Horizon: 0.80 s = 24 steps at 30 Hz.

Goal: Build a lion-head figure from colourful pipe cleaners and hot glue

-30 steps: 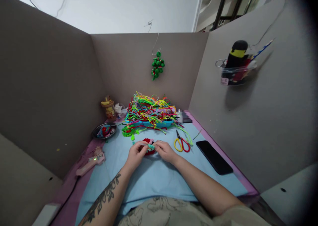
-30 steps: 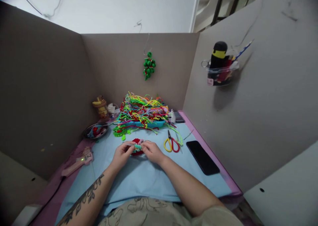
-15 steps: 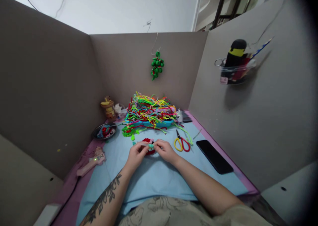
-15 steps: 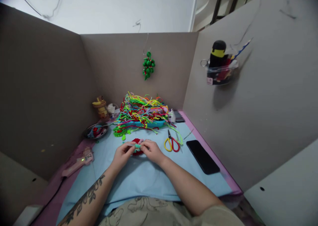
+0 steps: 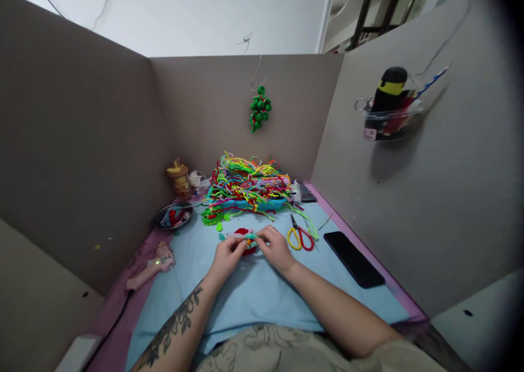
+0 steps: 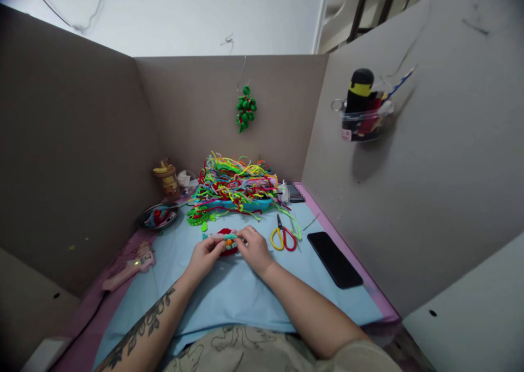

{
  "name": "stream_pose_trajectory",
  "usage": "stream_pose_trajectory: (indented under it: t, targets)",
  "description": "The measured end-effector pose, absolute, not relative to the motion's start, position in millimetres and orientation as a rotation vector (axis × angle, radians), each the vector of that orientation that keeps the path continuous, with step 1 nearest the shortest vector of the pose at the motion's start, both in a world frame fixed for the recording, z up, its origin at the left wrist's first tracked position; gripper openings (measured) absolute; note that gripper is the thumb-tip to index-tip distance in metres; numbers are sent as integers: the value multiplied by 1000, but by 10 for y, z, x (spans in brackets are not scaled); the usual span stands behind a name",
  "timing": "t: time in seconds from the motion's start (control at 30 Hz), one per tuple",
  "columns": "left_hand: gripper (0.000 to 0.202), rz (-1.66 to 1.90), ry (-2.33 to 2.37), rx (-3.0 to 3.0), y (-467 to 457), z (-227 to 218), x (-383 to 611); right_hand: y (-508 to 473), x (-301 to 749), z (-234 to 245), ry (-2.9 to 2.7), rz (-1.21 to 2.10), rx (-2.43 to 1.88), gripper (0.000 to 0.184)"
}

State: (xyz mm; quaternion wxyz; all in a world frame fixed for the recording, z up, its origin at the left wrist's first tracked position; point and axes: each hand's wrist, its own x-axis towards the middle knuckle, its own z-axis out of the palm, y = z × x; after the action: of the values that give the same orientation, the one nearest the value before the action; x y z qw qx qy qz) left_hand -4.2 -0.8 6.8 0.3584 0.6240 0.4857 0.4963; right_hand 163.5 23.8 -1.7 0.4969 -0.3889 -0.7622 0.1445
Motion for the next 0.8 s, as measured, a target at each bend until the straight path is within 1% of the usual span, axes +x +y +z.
stream_pose_trajectory:
  t: [0.17,0.33,0.47,0.57,0.67,0.7,0.8]
  targets:
    - [21,1311,1237,1625,2,73,-50,232,1626,-58,-1888,270,-954,7]
    - [25,1305,1254,1629,-5,89,-52,222,1605,-95,-1922,173,-956,9]
    - [23,1322,1300,1591,-8,85,-38,220,1584,-134,-1951,107,-967,11]
    - [19,1342,1316,1578,2,64,-41,223,1571,-151,-1964,117,-978,11]
    - [16,1361,1304,1604,10,44,-57,219,1571,-126,-1996,206,-928,9]
    - [16,1361,1291,1627,10,41,-63,215,1575,-107,-2018,246,-895,12]
    - [15,1359,1250,1713,6,46,-74,202,1595,-41,-2079,361,-791,31]
